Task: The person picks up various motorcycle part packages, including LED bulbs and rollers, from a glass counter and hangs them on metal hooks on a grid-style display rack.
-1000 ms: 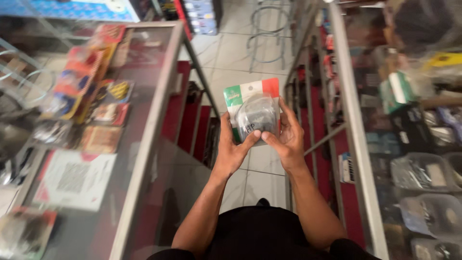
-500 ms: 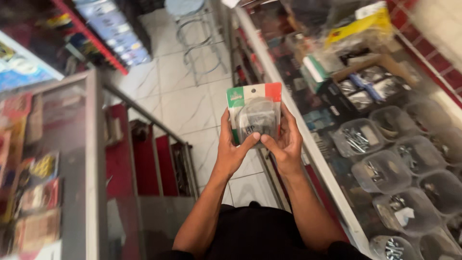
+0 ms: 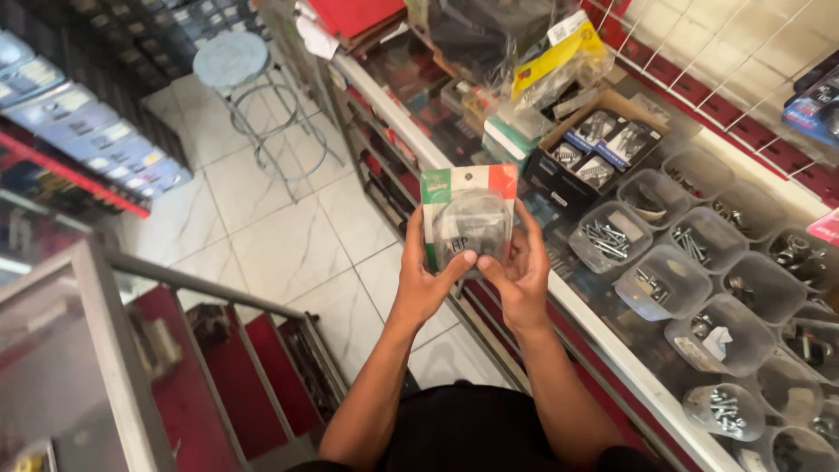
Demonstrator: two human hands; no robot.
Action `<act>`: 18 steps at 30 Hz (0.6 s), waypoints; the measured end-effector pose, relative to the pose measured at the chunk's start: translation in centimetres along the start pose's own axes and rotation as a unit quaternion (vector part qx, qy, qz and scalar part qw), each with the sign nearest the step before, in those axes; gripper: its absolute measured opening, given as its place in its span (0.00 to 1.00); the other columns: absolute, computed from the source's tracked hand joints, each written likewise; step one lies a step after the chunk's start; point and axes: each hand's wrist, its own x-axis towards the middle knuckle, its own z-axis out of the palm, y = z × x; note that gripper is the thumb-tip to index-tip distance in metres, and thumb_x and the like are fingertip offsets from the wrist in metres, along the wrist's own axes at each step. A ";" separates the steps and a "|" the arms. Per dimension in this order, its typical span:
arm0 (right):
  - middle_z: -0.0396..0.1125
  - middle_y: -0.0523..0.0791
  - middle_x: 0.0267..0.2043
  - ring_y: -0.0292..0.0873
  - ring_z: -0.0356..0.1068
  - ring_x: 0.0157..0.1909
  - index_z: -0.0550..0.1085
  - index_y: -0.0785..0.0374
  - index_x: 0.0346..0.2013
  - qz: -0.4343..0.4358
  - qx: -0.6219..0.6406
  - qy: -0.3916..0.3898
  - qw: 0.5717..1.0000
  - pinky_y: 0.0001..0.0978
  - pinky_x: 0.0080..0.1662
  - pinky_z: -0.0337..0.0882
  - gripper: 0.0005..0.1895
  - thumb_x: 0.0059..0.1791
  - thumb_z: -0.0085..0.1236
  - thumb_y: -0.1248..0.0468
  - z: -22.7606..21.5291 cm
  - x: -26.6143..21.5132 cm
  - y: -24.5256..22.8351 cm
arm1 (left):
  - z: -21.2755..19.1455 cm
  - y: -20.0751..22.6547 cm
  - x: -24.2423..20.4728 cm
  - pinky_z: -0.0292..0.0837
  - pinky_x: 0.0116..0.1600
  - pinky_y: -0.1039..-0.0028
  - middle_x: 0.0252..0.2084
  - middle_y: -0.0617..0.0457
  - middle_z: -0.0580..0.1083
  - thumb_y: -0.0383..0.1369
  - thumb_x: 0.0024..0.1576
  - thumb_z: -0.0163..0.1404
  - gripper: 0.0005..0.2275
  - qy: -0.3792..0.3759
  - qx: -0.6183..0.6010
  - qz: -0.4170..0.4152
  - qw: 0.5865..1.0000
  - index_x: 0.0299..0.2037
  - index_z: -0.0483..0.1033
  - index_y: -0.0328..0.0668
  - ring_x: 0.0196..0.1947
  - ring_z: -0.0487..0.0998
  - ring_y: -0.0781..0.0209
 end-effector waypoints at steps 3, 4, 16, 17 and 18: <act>0.68 0.54 0.60 0.46 0.68 0.64 0.50 0.68 0.76 0.004 -0.003 0.012 1.000 0.40 0.66 0.66 0.48 0.47 0.66 0.71 1.7 0.6 -0.1 | -1.7 0.0 1.1 0.67 0.68 0.66 0.66 0.42 0.67 0.27 0.55 0.61 0.39 -0.022 0.002 0.015 1.000 0.74 0.49 0.32 0.66 0.70 0.54; 0.67 0.54 0.60 0.46 0.68 0.64 0.49 0.68 0.75 0.006 -0.003 0.017 1.000 0.40 0.67 0.66 0.48 0.46 0.66 0.71 2.2 0.8 0.0 | -2.3 0.0 1.4 0.65 0.70 0.66 0.67 0.42 0.66 0.26 0.55 0.61 0.39 -0.031 0.001 0.023 0.999 0.74 0.49 0.32 0.67 0.69 0.54; 0.68 0.51 0.58 0.44 0.70 0.61 0.57 0.70 0.68 0.013 -0.068 0.086 0.994 0.38 0.62 0.71 0.41 0.46 0.70 0.67 5.7 -0.2 2.9 | -7.3 0.0 2.8 0.67 0.68 0.65 0.66 0.42 0.66 0.28 0.55 0.61 0.39 -0.109 -0.090 -0.033 0.989 0.74 0.50 0.32 0.66 0.70 0.54; 0.68 0.51 0.58 0.44 0.69 0.60 0.58 0.70 0.68 0.007 -0.077 0.091 0.993 0.38 0.61 0.71 0.41 0.46 0.70 0.67 5.8 -0.5 3.0 | -7.6 -0.1 2.7 0.67 0.68 0.65 0.66 0.42 0.67 0.29 0.55 0.61 0.38 -0.118 -0.091 -0.033 0.988 0.74 0.50 0.32 0.66 0.70 0.54; 0.68 0.51 0.58 0.43 0.69 0.60 0.59 0.70 0.68 0.002 -0.086 0.096 0.992 0.37 0.61 0.71 0.40 0.46 0.70 0.67 6.0 -0.9 3.1 | -7.8 -0.2 2.7 0.67 0.68 0.65 0.66 0.43 0.67 0.29 0.56 0.61 0.38 -0.127 -0.091 -0.034 0.987 0.74 0.51 0.31 0.66 0.70 0.54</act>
